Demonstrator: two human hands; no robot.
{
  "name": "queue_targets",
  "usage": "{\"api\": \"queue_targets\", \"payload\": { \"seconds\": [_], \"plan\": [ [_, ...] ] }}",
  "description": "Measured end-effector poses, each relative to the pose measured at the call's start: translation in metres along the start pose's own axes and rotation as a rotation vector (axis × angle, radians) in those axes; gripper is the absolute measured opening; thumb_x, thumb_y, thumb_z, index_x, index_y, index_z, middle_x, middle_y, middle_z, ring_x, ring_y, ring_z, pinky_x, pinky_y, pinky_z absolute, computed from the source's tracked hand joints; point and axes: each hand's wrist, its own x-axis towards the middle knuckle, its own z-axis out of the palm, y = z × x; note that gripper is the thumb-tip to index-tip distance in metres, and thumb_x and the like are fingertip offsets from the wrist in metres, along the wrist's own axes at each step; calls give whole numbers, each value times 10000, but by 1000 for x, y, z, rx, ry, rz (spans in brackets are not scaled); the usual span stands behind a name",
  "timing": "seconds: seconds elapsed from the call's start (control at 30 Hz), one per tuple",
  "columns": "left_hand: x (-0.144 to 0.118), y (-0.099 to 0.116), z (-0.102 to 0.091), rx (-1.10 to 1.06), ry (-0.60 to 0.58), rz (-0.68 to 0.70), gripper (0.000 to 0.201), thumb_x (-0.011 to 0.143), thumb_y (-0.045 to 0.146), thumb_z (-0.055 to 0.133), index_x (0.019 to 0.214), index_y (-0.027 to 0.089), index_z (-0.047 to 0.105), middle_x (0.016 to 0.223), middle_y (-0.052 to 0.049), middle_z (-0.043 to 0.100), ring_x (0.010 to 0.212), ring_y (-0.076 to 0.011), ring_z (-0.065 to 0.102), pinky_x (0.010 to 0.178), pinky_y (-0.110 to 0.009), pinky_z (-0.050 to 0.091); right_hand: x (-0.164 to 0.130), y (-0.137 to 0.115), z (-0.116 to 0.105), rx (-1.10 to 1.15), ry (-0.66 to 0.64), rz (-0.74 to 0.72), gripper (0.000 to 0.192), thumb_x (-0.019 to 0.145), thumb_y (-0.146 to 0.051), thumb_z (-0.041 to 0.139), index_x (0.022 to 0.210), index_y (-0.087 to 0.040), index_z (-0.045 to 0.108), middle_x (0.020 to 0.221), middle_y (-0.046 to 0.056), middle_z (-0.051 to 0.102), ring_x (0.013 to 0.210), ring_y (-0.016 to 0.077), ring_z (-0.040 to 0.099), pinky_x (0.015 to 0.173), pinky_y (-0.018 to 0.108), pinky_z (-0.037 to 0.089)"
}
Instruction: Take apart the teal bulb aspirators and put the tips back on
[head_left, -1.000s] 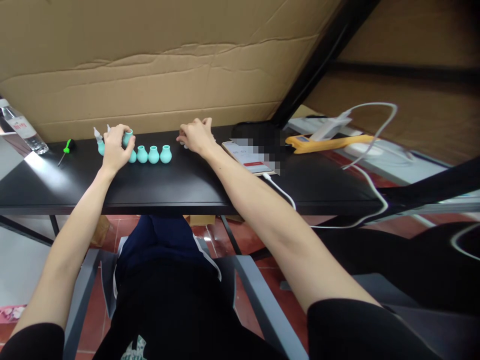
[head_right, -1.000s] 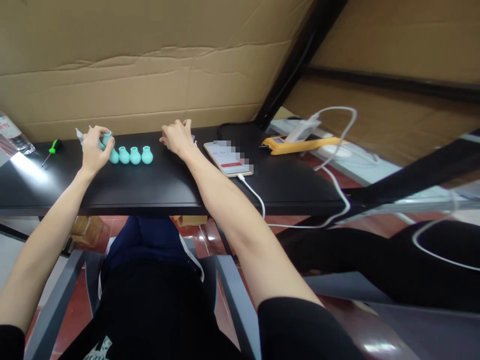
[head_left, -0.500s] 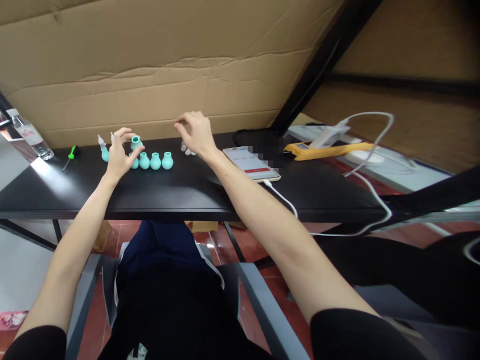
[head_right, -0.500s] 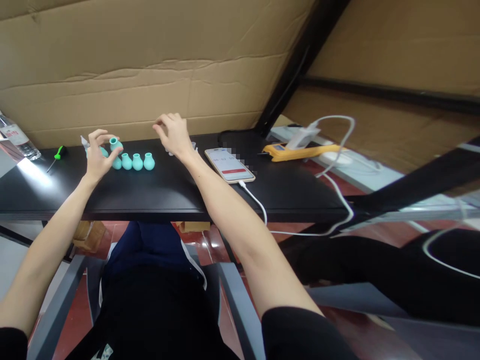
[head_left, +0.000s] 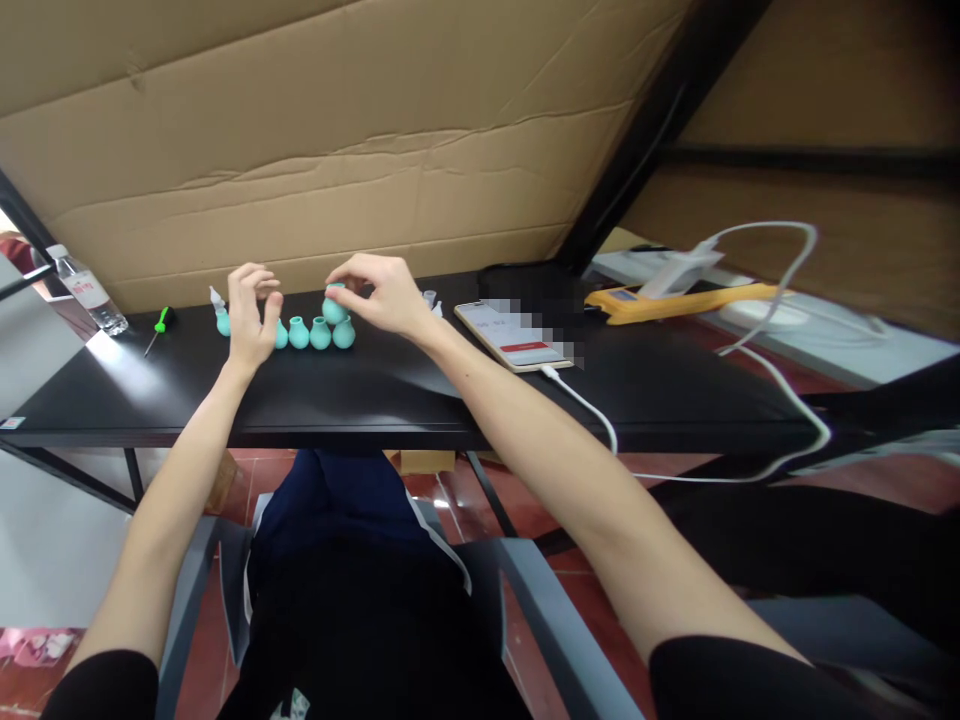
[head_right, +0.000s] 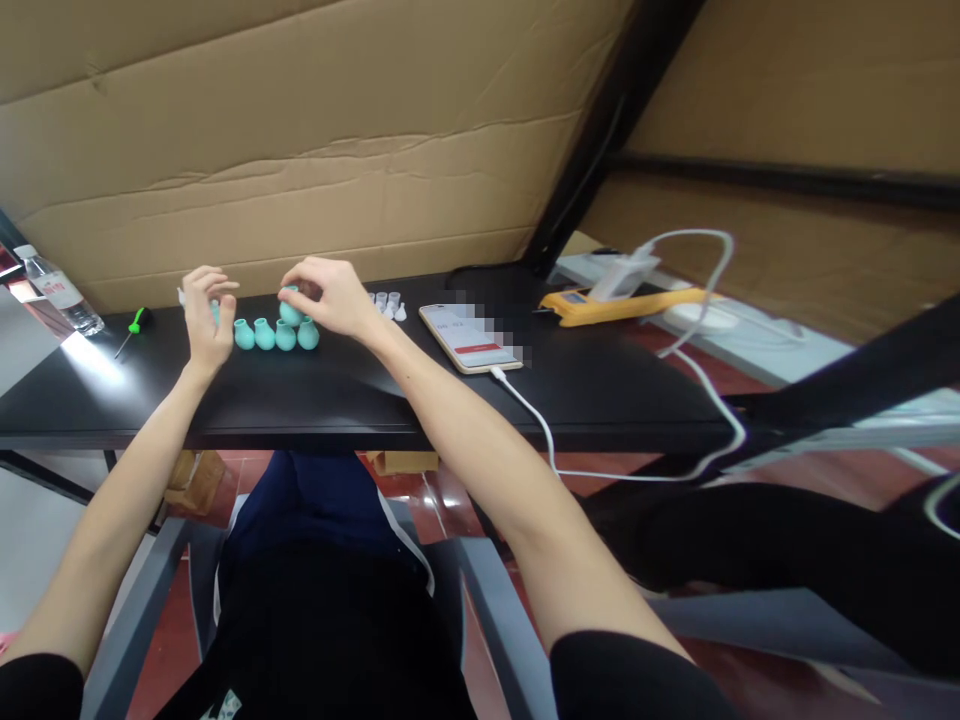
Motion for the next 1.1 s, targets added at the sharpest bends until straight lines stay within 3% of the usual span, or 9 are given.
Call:
{"api": "queue_targets", "payload": {
  "seconds": [0.1,0.2,0.3,0.4,0.5,0.67,0.93,1.1],
  "plan": [
    [3,-21,-8,43,221,-123,298,1212,541,633,1354,278,634,1511,-186,661,1344,-359,797,1263,-618,663,1,17,-7,-101,-11,143,293,1119,-303,649,1253,-212,894,1152,131,892,1041,330,787,1058,453,596],
    [2,-49,-8,136,421,-237,178,1181,426,641,1283,286,602,1401,-170,664,1264,-342,790,1233,-590,672,0,33,-11,-208,-108,284,277,1098,-223,653,1169,-187,918,1137,158,920,1064,363,830,1026,458,614],
    [1,-70,-3,197,510,-306,171,1155,427,678,1214,305,573,1318,-143,672,1177,-330,802,1148,-564,708,1,40,-12,-238,-142,349,240,1058,-179,703,1125,-200,933,1157,148,938,1117,377,866,1018,447,635],
    [-1,-78,1,178,460,-379,283,1089,475,800,1167,303,588,1288,-136,698,1156,-326,808,1130,-553,711,1,37,-14,-222,-178,362,229,1041,-158,728,1101,-218,940,1163,121,947,1111,349,880,1020,424,650],
    [-2,-76,3,128,321,-441,335,1011,455,884,1138,287,624,1245,-130,718,1190,-336,809,1177,-572,693,1,31,-15,-184,-298,377,164,1023,-162,778,1014,-236,924,1070,90,943,1045,320,881,989,405,655],
    [-3,-71,3,102,142,-524,289,904,321,857,1023,296,594,1086,-86,709,1189,-340,781,1235,-621,661,-1,26,-21,-37,-409,387,144,1054,-194,791,969,-265,883,910,6,898,868,240,850,927,361,636],
    [-4,-65,-4,133,52,-523,304,920,274,846,889,298,544,929,-42,676,1005,-294,724,1147,-553,664,0,25,-22,-16,-426,435,145,1132,-321,808,1046,-266,913,915,19,899,915,251,857,942,366,632],
    [-3,-50,-5,231,105,-412,228,985,299,838,982,275,612,1173,-97,729,1063,-299,736,1098,-521,649,0,29,-20,-97,-287,431,239,1181,-360,757,1133,-204,932,1069,106,930,1071,309,872,1052,405,623]
  ]
}}
